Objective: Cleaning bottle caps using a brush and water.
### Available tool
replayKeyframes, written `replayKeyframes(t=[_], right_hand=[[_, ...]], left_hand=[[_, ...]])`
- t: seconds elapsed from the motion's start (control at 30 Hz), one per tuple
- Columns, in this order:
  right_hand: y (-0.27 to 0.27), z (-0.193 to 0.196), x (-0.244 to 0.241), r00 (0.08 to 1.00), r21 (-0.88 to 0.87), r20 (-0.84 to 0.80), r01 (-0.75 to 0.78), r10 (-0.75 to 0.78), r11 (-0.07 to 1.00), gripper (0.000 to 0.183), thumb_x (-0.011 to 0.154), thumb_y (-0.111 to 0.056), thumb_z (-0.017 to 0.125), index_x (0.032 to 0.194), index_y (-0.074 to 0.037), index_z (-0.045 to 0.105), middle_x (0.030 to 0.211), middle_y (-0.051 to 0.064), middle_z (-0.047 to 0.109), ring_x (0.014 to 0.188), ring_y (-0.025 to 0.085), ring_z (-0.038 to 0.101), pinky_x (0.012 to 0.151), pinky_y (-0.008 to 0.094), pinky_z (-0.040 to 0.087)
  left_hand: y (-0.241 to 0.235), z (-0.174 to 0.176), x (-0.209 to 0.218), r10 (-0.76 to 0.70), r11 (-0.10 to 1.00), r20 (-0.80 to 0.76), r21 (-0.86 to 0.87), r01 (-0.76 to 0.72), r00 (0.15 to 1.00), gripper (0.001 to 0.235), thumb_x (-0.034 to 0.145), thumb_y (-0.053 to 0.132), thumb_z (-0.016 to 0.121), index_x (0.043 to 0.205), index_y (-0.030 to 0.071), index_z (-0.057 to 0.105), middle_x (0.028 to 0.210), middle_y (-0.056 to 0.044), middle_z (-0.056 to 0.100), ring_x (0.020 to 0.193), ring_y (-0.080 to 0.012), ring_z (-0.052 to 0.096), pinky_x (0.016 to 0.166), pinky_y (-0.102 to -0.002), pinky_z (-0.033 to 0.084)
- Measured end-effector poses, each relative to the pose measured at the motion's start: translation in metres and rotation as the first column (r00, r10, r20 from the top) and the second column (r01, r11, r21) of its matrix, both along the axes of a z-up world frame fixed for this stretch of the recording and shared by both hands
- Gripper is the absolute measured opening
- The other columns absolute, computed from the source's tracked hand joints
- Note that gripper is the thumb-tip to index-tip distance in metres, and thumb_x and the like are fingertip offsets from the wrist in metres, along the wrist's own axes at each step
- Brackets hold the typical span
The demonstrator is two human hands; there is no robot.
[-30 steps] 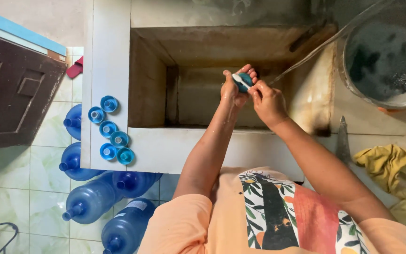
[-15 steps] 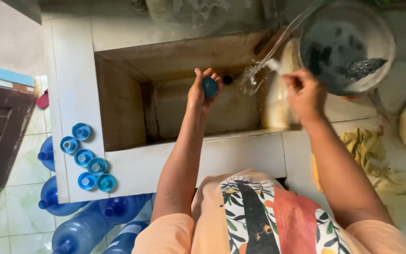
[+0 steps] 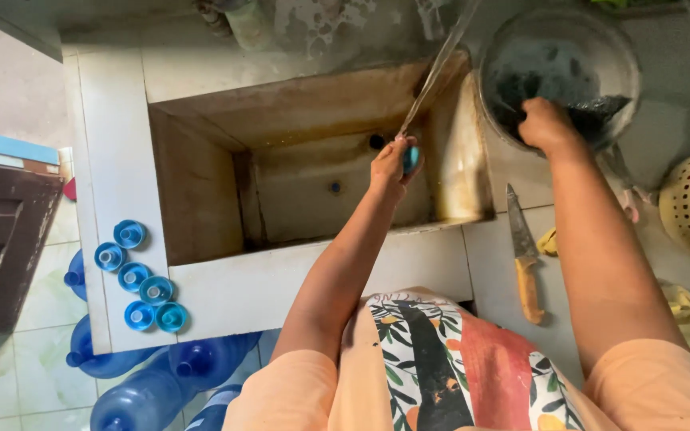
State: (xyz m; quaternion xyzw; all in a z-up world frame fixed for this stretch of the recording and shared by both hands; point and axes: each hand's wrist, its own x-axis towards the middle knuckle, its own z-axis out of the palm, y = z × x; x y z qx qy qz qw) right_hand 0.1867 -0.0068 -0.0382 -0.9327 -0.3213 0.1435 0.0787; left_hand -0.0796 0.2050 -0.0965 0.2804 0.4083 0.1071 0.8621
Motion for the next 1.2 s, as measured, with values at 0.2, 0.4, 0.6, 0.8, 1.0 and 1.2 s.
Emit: replayKeyframes(t=[0.2, 0.4, 0.6, 0.8, 1.0, 1.2], right_hand=[[0.014, -0.003, 0.002, 0.993, 0.001, 0.082, -0.084, 0.083, 0.996, 0.032, 0.076, -0.003, 0.069, 0.107, 0.0, 0.075, 0.111, 0.031, 0.069, 0.107, 0.05, 0.063, 0.09, 0.053, 0.051], [0.018, 0.074, -0.036, 0.993, -0.02, 0.028, 0.117, -0.117, 0.993, 0.023, 0.078, -0.016, 0.076, 0.1, -0.009, 0.08, 0.102, 0.022, 0.072, 0.095, 0.042, 0.069, 0.082, 0.05, 0.054], [-0.012, 0.005, 0.01, 0.95, 0.059, -0.034, 0.313, -0.311, 0.948, 0.02, 0.088, -0.027, 0.078, 0.096, -0.01, 0.079, 0.1, 0.019, 0.073, 0.093, 0.038, 0.071, 0.08, 0.049, 0.052], [0.011, 0.113, -0.09, 0.984, 0.471, -0.167, 0.134, -0.061, 0.872, 0.023, 0.101, -0.026, 0.067, 0.107, -0.007, 0.078, 0.089, 0.015, 0.075, 0.078, 0.027, 0.071, 0.07, 0.04, 0.054], [0.036, 0.078, -0.205, 0.672, 0.591, -0.727, 0.512, 0.137, 0.623, 0.016, 0.096, -0.01, 0.064, 0.111, -0.008, 0.067, 0.084, 0.004, 0.075, 0.057, 0.01, 0.061, 0.048, 0.028, 0.046], [0.034, 0.035, -0.257, 0.862, 0.722, -0.505, 0.39, 0.05, 0.572, 0.003, 0.094, -0.001, 0.063, 0.095, -0.002, 0.066, 0.084, 0.007, 0.077, 0.068, 0.013, 0.072, 0.061, 0.031, 0.056]], left_hand=[[-0.013, 0.024, 0.053, 0.08, 0.997, 0.089, -0.027, -0.077, 0.993, 0.034, 0.081, 0.012, 0.083, 0.11, 0.01, 0.066, 0.093, -0.001, 0.074, 0.082, -0.014, 0.071, 0.061, -0.031, 0.062], [-0.067, 0.099, 0.115, -0.22, 0.904, 0.056, 0.387, 0.182, 0.974, 0.051, 0.066, 0.005, 0.09, 0.102, 0.009, 0.054, 0.077, -0.008, 0.063, 0.062, -0.0189, 0.056, 0.05, -0.035, 0.045], [-0.053, 0.051, 0.12, 0.032, 0.551, -0.027, 0.834, 0.005, 0.999, 0.042, 0.066, 0.011, 0.094, 0.097, 0.009, 0.066, 0.083, -0.006, 0.071, 0.068, -0.0107, 0.062, 0.062, -0.027, 0.051], [0.001, 0.038, 0.083, -0.18, 0.96, 0.326, -0.148, 0.238, 0.928, 0.027, 0.094, 0.039, 0.066, 0.088, 0.013, 0.062, 0.073, -0.004, 0.059, 0.055, -0.0185, 0.05, 0.044, -0.034, 0.037], [0.0, 0.115, 0.019, -0.004, 0.916, 0.257, -0.387, 0.107, 0.966, 0.041, 0.097, 0.042, 0.048, 0.093, 0.002, 0.059, 0.079, -0.015, 0.061, 0.069, -0.0287, 0.058, 0.062, -0.039, 0.051], [-0.004, 0.056, 0.005, -0.163, 0.971, 0.096, -0.163, 0.177, 0.982, 0.07, 0.106, 0.058, 0.026, 0.099, 0.001, 0.065, 0.08, -0.013, 0.066, 0.066, -0.0263, 0.062, 0.055, -0.036, 0.051]])
